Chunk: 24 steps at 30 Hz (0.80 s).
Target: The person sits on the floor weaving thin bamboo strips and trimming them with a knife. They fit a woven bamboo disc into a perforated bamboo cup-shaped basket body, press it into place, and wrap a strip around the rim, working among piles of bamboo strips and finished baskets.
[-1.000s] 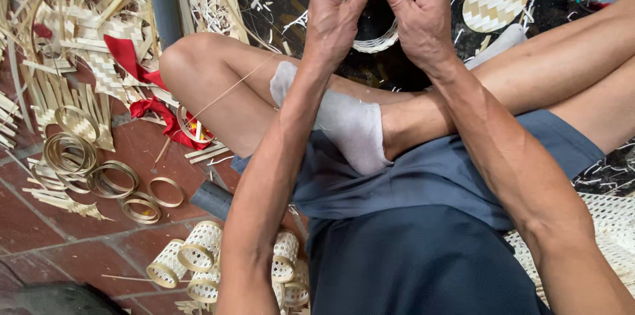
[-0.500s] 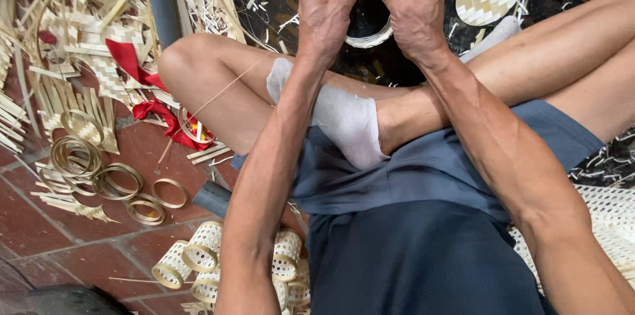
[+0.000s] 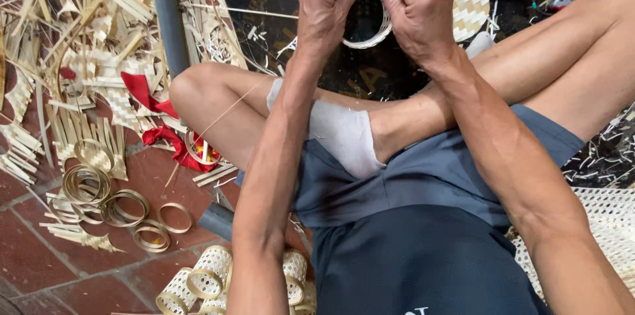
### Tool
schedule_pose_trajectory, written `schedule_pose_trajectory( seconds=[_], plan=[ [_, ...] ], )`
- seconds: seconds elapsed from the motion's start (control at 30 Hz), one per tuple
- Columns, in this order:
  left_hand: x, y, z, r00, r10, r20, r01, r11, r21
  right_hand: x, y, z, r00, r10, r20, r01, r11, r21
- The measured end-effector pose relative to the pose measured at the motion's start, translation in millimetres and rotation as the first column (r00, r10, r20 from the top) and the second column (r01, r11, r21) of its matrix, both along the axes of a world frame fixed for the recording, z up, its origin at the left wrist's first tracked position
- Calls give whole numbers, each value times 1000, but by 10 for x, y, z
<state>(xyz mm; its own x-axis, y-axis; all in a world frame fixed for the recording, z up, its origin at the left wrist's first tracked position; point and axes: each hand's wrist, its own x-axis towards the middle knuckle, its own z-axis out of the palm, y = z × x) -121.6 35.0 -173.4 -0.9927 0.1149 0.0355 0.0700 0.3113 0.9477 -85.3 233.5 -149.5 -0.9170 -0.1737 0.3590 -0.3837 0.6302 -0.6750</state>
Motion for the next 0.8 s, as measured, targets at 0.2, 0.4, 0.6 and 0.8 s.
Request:
schedule_pose_trajectory(
  seconds=[0.2,0.4,0.6,0.8],
  plan=[
    [81,-266,381,964,-78,-254,57,994,-91,-133,144,440,982,186,35,-178,970,-167],
    [631,-329,688,975,166,150,-124,958,-259,-3,794,589,980,9,198,-135,763,632],
    [351,-170,665,996,79,29,-64,938,-339,-132,1127,273,977,-4,211,-117,823,556],
    [370,-223,633,985,-59,-163,-26,879,-477,217,1030,443,833,20,553,298,825,-479]
  ],
)
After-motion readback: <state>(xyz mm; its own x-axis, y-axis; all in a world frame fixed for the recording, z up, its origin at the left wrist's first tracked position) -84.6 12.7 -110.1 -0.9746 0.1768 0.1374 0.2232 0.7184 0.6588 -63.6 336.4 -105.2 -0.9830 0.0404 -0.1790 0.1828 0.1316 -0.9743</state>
